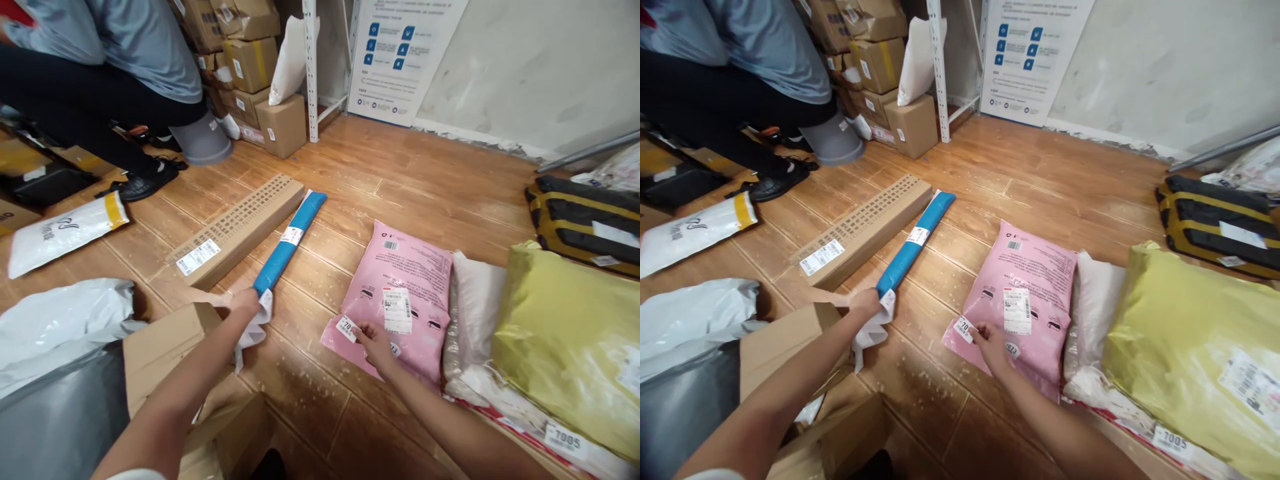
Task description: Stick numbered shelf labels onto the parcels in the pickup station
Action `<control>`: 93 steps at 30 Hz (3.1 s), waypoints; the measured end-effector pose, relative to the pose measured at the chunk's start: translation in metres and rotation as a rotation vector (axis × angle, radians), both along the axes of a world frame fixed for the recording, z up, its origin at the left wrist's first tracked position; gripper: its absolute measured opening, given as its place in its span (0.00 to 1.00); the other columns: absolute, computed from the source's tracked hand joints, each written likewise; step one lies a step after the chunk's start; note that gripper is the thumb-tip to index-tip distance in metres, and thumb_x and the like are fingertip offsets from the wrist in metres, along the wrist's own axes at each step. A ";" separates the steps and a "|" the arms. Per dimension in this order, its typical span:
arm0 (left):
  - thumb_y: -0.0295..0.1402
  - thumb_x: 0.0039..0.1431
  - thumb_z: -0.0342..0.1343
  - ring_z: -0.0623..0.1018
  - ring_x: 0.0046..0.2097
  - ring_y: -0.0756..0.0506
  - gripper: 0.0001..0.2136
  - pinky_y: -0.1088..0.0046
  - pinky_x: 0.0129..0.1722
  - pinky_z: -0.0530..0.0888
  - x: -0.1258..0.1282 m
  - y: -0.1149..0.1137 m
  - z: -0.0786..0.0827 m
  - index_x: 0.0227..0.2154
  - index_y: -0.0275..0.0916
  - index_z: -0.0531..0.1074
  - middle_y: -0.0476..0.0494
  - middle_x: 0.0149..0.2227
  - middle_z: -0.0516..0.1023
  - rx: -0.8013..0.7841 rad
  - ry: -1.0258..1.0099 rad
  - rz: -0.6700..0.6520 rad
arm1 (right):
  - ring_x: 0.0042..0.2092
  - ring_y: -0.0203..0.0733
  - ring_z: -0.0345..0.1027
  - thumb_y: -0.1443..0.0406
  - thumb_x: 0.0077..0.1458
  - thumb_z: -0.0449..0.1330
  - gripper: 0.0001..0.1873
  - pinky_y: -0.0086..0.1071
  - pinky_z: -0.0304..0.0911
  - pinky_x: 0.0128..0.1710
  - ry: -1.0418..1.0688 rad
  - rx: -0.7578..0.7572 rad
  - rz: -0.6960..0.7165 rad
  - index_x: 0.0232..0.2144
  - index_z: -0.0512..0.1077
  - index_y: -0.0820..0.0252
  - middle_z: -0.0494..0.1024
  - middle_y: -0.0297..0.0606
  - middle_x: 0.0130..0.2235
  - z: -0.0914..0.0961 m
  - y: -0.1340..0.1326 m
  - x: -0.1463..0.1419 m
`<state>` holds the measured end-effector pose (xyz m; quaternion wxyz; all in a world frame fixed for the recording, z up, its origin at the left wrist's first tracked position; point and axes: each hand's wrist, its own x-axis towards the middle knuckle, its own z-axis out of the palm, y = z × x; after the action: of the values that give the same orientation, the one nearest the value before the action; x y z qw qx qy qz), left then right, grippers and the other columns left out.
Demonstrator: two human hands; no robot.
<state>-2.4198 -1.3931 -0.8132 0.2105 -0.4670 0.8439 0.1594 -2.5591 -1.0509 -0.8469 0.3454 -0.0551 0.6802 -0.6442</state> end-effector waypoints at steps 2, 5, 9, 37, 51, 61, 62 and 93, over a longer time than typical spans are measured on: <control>0.38 0.53 0.57 0.78 0.44 0.33 0.17 0.64 0.40 0.72 -0.005 0.045 -0.003 0.39 0.28 0.74 0.25 0.42 0.78 0.081 0.035 -0.110 | 0.28 0.37 0.68 0.50 0.38 0.70 0.21 0.32 0.65 0.30 0.006 -0.002 -0.025 0.27 0.73 0.60 0.77 0.34 0.26 0.005 -0.001 -0.006; 0.44 0.55 0.56 0.79 0.40 0.41 0.19 0.72 0.35 0.72 -0.002 0.119 -0.004 0.44 0.35 0.74 0.36 0.41 0.80 0.280 0.128 -0.322 | 0.29 0.38 0.68 0.51 0.38 0.70 0.21 0.32 0.65 0.31 -0.011 -0.030 -0.080 0.29 0.74 0.60 0.77 0.35 0.28 0.013 -0.002 -0.013; 0.40 0.47 0.64 0.79 0.36 0.41 0.16 0.70 0.35 0.72 0.007 0.177 0.006 0.40 0.43 0.77 0.43 0.33 0.80 0.402 0.162 -0.617 | 0.29 0.36 0.67 0.52 0.40 0.69 0.20 0.31 0.64 0.31 -0.060 -0.061 -0.163 0.29 0.72 0.59 0.76 0.33 0.29 0.016 0.003 -0.014; 0.43 0.51 0.56 0.77 0.36 0.29 0.22 0.58 0.33 0.71 -0.067 0.242 0.167 0.44 0.31 0.65 0.29 0.36 0.73 0.038 0.331 -0.809 | 0.28 0.33 0.68 0.64 0.47 0.70 0.08 0.26 0.65 0.25 0.300 -0.278 -0.090 0.27 0.72 0.56 0.74 0.32 0.28 0.245 0.107 -0.003; 0.40 0.53 0.54 0.79 0.36 0.34 0.18 0.63 0.33 0.73 -0.108 0.234 0.181 0.41 0.32 0.66 0.33 0.35 0.76 -0.187 0.376 -0.653 | 0.26 0.36 0.70 0.54 0.40 0.71 0.18 0.30 0.68 0.26 0.344 -0.098 -0.312 0.27 0.71 0.60 0.77 0.33 0.25 0.189 0.046 -0.028; 0.39 0.51 0.56 0.79 0.38 0.34 0.20 0.62 0.34 0.74 -0.104 0.238 0.169 0.44 0.31 0.66 0.32 0.36 0.76 -0.140 0.339 -0.688 | 0.32 0.45 0.70 0.44 0.44 0.63 0.34 0.35 0.60 0.31 0.854 0.496 0.025 0.47 0.63 0.58 0.75 0.38 0.34 0.182 0.044 -0.053; 0.39 0.52 0.57 0.79 0.38 0.34 0.21 0.62 0.35 0.74 -0.102 0.240 0.170 0.45 0.31 0.65 0.31 0.37 0.76 -0.132 0.329 -0.700 | 0.32 0.44 0.69 0.45 0.50 0.59 0.30 0.35 0.60 0.31 0.836 0.436 0.042 0.47 0.64 0.57 0.75 0.38 0.35 0.179 0.043 -0.050; 0.24 0.58 0.50 0.76 0.45 0.34 0.14 0.55 0.37 0.74 0.007 0.280 0.046 0.47 0.33 0.69 0.30 0.44 0.74 -0.064 0.481 -1.463 | 0.30 0.38 0.59 0.44 0.56 0.47 0.24 0.33 0.57 0.32 0.478 0.326 -0.146 0.28 0.64 0.58 0.66 0.31 0.26 0.058 0.067 -0.067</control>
<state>-2.4125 -1.1136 -0.7673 0.0596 0.2517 0.9645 0.0523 -2.6261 -0.9836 -0.7888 0.1324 -0.1002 0.8388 -0.5185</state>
